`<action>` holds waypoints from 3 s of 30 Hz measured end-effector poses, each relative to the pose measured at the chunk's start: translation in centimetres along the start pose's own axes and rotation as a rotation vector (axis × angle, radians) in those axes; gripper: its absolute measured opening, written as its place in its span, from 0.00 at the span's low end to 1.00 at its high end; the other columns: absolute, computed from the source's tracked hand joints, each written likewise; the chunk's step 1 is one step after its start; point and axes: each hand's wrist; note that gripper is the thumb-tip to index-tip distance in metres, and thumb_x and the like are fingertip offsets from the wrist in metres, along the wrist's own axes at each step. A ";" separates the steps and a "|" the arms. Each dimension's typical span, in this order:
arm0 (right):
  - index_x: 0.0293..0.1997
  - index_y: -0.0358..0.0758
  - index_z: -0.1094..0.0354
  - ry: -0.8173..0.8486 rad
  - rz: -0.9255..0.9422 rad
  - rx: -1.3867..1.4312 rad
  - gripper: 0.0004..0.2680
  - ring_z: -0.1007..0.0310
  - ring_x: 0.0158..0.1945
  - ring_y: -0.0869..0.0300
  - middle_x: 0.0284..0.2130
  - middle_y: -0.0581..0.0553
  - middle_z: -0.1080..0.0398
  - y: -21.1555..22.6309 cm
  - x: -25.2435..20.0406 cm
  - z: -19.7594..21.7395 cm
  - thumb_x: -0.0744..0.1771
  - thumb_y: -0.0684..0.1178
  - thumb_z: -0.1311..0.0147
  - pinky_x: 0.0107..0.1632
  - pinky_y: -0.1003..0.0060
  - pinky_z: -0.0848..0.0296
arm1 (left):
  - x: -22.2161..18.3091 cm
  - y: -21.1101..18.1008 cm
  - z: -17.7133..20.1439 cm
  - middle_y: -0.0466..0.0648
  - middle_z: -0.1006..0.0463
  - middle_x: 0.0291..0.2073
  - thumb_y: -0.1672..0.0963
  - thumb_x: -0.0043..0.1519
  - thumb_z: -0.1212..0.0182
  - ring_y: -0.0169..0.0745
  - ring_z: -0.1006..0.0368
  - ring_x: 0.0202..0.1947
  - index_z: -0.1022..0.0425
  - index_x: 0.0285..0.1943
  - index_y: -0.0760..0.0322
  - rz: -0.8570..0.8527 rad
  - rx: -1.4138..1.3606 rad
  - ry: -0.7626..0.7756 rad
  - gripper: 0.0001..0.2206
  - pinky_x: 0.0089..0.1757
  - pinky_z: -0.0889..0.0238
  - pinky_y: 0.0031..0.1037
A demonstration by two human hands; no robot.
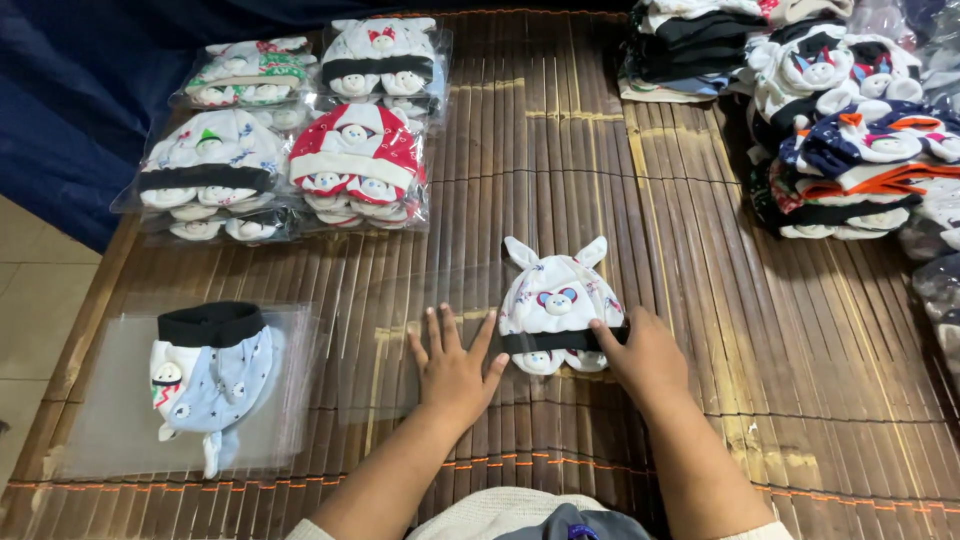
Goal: Fold baby hats and place them into individual plastic bags for packaging.
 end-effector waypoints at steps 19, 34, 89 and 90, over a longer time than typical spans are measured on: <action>0.53 0.42 0.23 -0.156 0.053 0.610 0.18 0.27 0.56 0.39 0.45 0.31 0.25 -1.4 3.0 -1.8 0.60 0.51 0.29 0.56 0.48 0.29 | 0.1 1.6 -1.4 0.74 0.53 0.72 0.41 0.67 0.56 0.79 0.64 0.75 0.50 0.80 0.44 -0.176 -0.019 -0.118 0.32 0.63 0.73 0.70; 0.68 0.40 0.35 0.095 0.087 0.322 0.23 0.32 0.64 0.36 0.58 0.28 0.29 -3.4 5.2 4.3 0.64 0.51 0.42 0.63 0.43 0.34 | 0.5 0.8 2.6 0.68 0.53 0.74 0.41 0.61 0.46 0.72 0.64 0.76 0.46 0.78 0.39 -0.149 0.010 0.119 0.34 0.63 0.77 0.74; 0.63 0.57 0.29 -0.591 0.919 0.067 0.17 0.37 0.67 0.35 0.60 0.41 0.30 0.4 -2.6 -1.1 0.67 0.43 0.47 0.62 0.33 0.38 | 4.9 -6.6 -2.7 0.51 0.26 0.34 0.55 0.67 0.46 0.55 0.25 0.50 0.27 0.41 0.58 -0.772 -0.400 -0.459 0.06 0.60 0.36 0.51; 0.65 0.60 0.31 -0.592 0.905 0.006 0.18 0.39 0.68 0.34 0.61 0.44 0.31 0.3 -2.6 -1.2 0.67 0.45 0.47 0.61 0.28 0.40 | 4.8 -6.5 -2.9 0.54 0.25 0.35 0.55 0.68 0.47 0.57 0.25 0.51 0.27 0.41 0.60 -0.772 -0.431 -0.460 0.06 0.59 0.35 0.51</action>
Point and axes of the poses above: each hand's wrist, its own x-axis towards the middle knuckle, its own z-axis out of the back of the hand, y = z × x
